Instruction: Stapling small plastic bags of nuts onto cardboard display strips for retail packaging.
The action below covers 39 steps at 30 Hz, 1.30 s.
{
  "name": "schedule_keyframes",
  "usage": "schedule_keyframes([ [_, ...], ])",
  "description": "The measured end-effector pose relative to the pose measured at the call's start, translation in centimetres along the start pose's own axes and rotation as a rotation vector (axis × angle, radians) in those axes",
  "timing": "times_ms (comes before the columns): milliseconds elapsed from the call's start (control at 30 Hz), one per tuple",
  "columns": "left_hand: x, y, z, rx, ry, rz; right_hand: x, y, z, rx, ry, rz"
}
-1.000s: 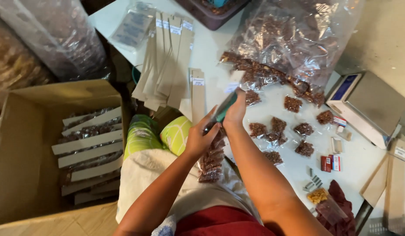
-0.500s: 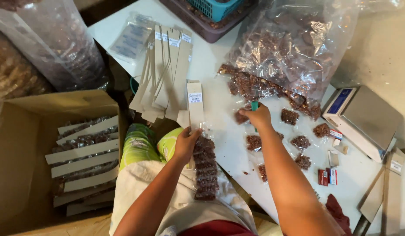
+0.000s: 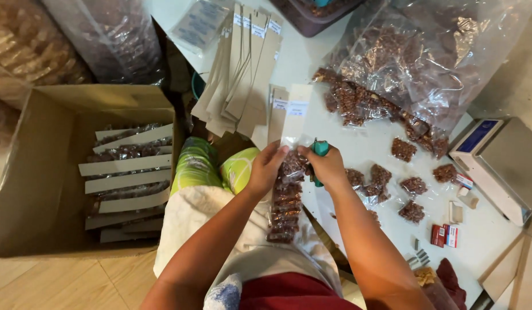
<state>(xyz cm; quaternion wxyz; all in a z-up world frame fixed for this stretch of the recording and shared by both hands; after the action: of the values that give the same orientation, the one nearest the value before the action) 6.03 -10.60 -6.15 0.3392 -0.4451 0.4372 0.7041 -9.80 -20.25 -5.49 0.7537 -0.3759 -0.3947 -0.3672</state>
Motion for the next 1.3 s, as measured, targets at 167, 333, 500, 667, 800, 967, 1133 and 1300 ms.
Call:
schedule_keyframes([
  [167,-3.9,0.8,2.2,0.004,0.1,-0.186,5.8,0.7,4.1,-0.028,-0.026,0.102],
  [333,-4.0,-0.2,2.0,0.0,0.227,-0.227,7.4,-2.6,1.8,-0.372,-0.17,-0.521],
  [500,-5.8,0.4,3.3,0.042,0.269,-0.286,12.7,1.4,4.2,-0.34,-0.165,-0.785],
  [667,-6.9,1.2,4.4,0.121,0.27,-0.404,3.8,2.4,-3.7,-0.165,-0.18,-1.145],
  [800,-7.4,2.1,3.5,0.194,0.286,-0.466,7.5,3.1,-3.1,-0.036,-0.18,-1.194],
  [967,-2.7,0.4,0.7,0.021,0.021,-0.309,3.6,-1.4,-5.9,-0.267,-0.014,-0.381],
  [1133,0.2,-2.4,-2.2,-0.061,-0.158,-0.199,-3.9,-12.4,-12.2,-0.246,0.148,1.045],
  [1300,-0.9,-2.0,-2.5,-0.096,-0.196,-0.134,-4.9,-12.7,-7.5,-0.127,-0.077,1.478],
])
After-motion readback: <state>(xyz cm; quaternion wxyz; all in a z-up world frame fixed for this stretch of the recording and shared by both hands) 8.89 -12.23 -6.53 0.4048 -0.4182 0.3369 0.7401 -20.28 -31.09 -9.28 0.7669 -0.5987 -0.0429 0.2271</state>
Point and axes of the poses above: each hand's wrist, its own z-axis away from the middle knuckle, its own y-axis out of the palm, x = y × z, the point moved 6 cm from there along -z, towards the middle knuckle, and after that the axes turned 7 degrees about x, right-handed, at the moved point
